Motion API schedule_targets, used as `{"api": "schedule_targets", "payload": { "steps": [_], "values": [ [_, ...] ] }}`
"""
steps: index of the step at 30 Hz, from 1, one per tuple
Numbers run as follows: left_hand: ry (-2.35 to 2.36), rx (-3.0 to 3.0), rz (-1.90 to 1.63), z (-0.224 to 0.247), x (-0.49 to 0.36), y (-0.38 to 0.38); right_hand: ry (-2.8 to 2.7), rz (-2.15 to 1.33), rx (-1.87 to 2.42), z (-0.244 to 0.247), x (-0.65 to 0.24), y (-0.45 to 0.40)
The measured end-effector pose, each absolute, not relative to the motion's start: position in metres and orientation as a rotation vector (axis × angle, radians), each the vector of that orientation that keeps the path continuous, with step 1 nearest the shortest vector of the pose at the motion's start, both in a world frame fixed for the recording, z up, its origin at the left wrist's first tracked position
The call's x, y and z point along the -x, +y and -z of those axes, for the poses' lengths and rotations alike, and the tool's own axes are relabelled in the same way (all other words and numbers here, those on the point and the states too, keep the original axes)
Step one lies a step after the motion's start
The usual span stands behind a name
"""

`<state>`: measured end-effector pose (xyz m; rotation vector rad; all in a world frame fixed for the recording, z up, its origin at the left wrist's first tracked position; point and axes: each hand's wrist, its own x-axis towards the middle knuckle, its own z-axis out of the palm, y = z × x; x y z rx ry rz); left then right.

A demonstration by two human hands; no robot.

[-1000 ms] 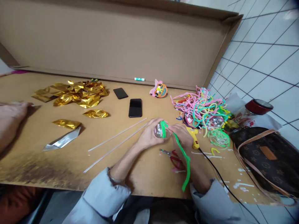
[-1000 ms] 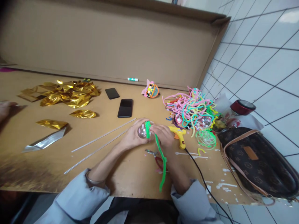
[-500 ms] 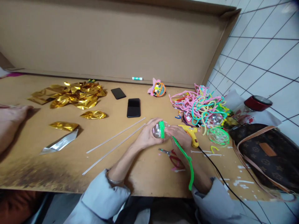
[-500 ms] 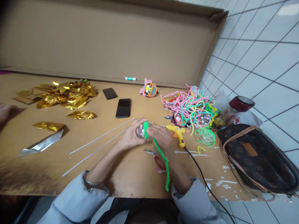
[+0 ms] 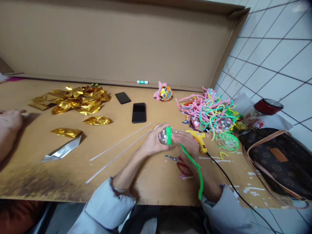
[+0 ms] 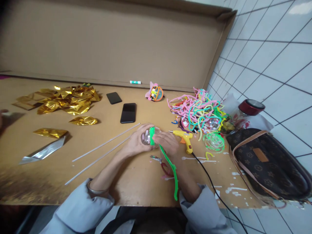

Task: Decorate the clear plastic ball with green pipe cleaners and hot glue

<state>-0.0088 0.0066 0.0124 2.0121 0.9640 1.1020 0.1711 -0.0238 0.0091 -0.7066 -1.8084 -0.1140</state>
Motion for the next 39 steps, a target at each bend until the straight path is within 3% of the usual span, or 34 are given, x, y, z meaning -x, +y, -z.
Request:
{"api": "schedule_targets", "payload": {
  "steps": [16,39],
  "values": [
    [0.916,-1.761,-1.021,-0.013,0.009,0.002,-1.832,0.137,0.689,-0.009,-0.171,-0.023],
    [0.878,-1.951,-1.04,-0.011,0.014,0.004,-1.833,0.143,0.725,0.001,-0.172,-0.019]
  ]
}}
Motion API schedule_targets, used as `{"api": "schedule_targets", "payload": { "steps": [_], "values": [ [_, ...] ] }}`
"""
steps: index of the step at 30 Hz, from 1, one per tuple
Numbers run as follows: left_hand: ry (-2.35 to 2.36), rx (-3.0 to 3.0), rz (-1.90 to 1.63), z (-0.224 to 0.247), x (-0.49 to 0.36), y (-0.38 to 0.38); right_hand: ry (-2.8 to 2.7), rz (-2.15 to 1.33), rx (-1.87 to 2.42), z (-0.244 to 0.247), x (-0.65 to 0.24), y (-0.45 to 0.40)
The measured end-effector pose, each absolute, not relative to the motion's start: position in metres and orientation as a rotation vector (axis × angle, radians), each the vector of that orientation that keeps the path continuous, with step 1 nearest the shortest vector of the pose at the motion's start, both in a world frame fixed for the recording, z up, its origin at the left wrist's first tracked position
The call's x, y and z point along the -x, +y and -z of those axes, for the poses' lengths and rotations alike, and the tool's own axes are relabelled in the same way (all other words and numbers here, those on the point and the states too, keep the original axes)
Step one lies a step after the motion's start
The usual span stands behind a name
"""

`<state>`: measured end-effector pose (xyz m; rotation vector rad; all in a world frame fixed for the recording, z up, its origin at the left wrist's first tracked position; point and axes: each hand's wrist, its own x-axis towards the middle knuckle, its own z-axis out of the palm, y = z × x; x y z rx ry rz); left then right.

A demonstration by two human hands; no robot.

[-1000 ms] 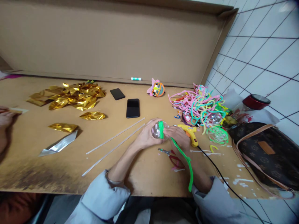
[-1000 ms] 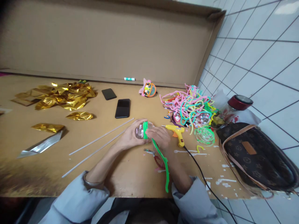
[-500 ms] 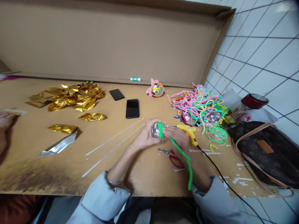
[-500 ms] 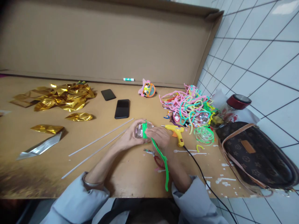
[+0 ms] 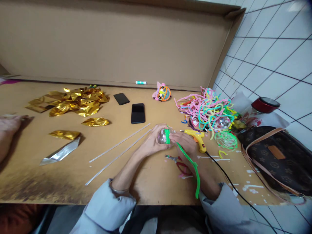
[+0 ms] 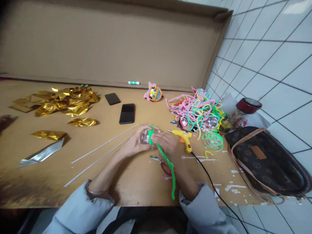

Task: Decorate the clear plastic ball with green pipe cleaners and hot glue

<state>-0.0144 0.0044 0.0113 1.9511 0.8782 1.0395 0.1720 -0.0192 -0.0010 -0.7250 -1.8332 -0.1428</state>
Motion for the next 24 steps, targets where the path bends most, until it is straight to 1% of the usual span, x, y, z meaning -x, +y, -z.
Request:
{"api": "schedule_targets", "payload": {
  "steps": [8,18,24],
  "values": [
    [0.86,-2.08,-1.042,-0.0068,0.0169,0.0082,-1.839,0.157,0.705,-0.0053,-0.1712,-0.0209],
    [0.865,-2.149,-1.042,-0.0082,0.0179,0.0084,-1.828,0.154,0.72,-0.0007,-0.1709,-0.0183],
    [0.884,-2.147,-1.056,-0.0085,0.0174,0.0085,-1.878,0.126,0.725,-0.009,-0.1739,-0.024]
  ]
}}
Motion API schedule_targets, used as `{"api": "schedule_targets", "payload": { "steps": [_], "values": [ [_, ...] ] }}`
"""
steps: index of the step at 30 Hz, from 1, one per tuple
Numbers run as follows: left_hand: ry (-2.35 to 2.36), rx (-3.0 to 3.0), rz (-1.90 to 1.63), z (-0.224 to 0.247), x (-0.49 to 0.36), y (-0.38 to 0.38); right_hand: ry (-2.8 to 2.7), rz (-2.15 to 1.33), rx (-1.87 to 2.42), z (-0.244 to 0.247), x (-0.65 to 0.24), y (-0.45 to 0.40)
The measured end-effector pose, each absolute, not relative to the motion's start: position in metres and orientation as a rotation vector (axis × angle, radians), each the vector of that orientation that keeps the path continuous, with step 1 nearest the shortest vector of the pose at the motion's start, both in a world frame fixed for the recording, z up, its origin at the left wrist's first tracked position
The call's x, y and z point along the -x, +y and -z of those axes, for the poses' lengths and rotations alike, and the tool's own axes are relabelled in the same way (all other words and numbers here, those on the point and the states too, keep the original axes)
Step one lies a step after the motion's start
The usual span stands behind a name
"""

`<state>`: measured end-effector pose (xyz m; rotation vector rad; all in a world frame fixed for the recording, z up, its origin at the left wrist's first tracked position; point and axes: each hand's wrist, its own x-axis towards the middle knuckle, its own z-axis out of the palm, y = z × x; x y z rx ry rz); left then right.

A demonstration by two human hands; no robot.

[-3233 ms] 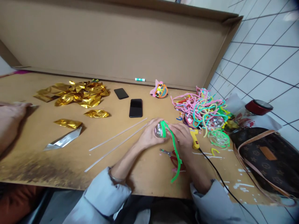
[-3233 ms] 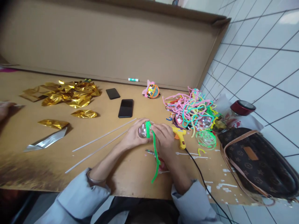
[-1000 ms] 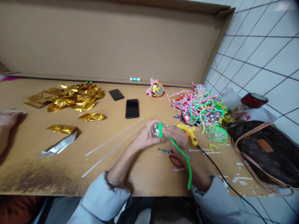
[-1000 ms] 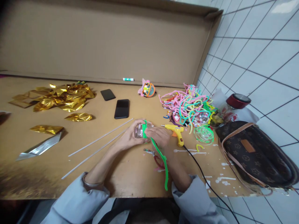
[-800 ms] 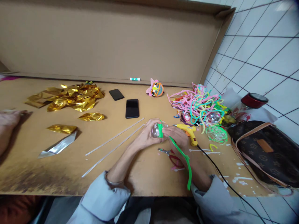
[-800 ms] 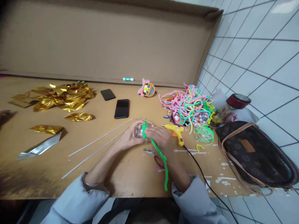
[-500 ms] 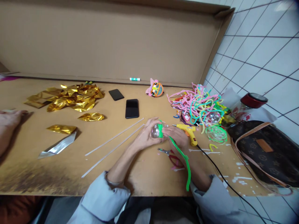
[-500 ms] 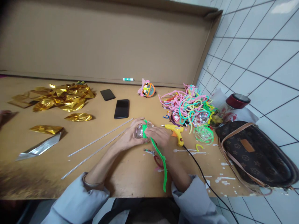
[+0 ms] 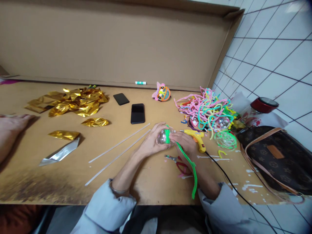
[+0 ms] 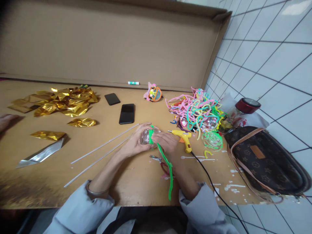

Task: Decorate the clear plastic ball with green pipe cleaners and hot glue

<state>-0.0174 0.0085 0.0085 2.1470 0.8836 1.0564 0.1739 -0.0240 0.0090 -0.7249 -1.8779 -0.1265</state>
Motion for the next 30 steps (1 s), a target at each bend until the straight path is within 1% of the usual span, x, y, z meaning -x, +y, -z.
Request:
{"api": "schedule_targets", "payload": {
  "steps": [5,16,22,27,30],
  "values": [
    [0.881,-2.124,-1.065,-0.011,0.016,0.007,-1.921,0.077,0.773,-0.011,-0.177,-0.028],
    [0.821,-2.154,-1.076,-0.011,0.017,0.008,-1.871,0.068,0.751,0.003,-0.174,-0.018],
    [0.816,-2.142,-1.077,-0.011,0.017,0.007,-1.88,0.081,0.71,-0.004,-0.174,-0.022],
    [0.938,-2.089,-1.038,-0.011,0.015,0.006,-1.935,0.074,0.783,-0.011,-0.175,-0.026],
    [0.873,-2.163,-1.045,-0.011,0.016,0.007,-1.901,0.081,0.775,-0.007,-0.175,-0.024]
  ]
}}
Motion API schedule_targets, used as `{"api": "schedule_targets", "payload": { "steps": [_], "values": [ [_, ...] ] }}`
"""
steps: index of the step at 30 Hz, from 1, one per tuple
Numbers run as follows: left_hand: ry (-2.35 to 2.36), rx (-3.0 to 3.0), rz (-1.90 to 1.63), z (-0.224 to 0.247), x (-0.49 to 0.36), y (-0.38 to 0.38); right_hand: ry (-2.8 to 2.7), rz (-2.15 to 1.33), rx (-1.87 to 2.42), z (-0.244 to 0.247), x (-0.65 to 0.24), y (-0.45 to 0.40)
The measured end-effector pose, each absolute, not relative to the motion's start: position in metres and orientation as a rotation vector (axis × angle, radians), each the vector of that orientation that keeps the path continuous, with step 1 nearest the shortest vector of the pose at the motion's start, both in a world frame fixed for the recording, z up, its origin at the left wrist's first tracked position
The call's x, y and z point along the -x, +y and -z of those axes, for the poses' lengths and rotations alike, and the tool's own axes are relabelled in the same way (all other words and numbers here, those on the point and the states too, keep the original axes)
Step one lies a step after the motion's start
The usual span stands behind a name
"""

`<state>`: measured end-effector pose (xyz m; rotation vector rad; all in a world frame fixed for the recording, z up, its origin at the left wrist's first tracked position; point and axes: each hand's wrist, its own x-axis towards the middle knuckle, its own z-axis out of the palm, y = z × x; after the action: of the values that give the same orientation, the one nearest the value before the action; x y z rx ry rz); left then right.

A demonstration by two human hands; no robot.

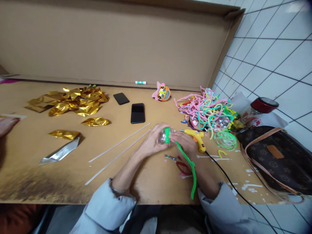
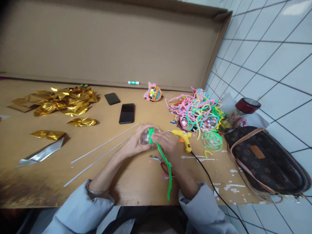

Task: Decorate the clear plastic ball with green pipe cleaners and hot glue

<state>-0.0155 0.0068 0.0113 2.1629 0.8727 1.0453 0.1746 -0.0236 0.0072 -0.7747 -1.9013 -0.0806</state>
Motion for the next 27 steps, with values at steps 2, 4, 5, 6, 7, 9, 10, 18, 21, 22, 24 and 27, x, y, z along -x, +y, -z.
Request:
{"api": "schedule_targets", "payload": {
  "steps": [2,4,5,6,7,9,10,18,21,22,24,27],
  "values": [
    [0.808,-2.195,-1.078,-0.011,0.016,0.008,-1.878,0.088,0.743,-0.003,-0.174,-0.021],
    [0.781,-2.203,-1.1,-0.011,0.016,0.008,-1.869,0.086,0.726,0.0,-0.174,-0.019],
    [0.778,-2.203,-1.106,-0.01,0.016,0.009,-1.87,0.078,0.724,0.001,-0.174,-0.018],
    [0.78,-2.202,-1.105,-0.01,0.016,0.009,-1.873,0.07,0.723,0.001,-0.174,-0.018],
    [0.784,-2.203,-1.101,-0.009,0.016,0.009,-1.874,0.068,0.717,0.001,-0.174,-0.018],
    [0.794,-2.205,-1.094,-0.008,0.016,0.009,-1.869,0.069,0.711,-0.001,-0.173,-0.02],
    [0.798,-2.208,-1.085,-0.008,0.017,0.01,-1.866,0.066,0.718,-0.002,-0.173,-0.021],
    [0.847,-2.223,-1.016,-0.006,0.019,0.011,-1.869,-0.024,0.749,-0.008,-0.17,-0.029],
    [0.841,-2.213,-1.018,-0.006,0.02,0.012,-1.918,-0.067,0.843,-0.01,-0.173,-0.03],
    [0.819,-2.207,-1.02,-0.005,0.02,0.013,-1.937,-0.099,0.914,-0.012,-0.174,-0.029],
    [0.776,-2.192,-1.024,-0.005,0.021,0.013,-1.973,-0.21,1.063,-0.014,-0.177,-0.024],
    [0.78,-2.183,-1.017,-0.004,0.022,0.013,-2.019,-0.453,1.174,-0.016,-0.18,-0.011]
  ]
}}
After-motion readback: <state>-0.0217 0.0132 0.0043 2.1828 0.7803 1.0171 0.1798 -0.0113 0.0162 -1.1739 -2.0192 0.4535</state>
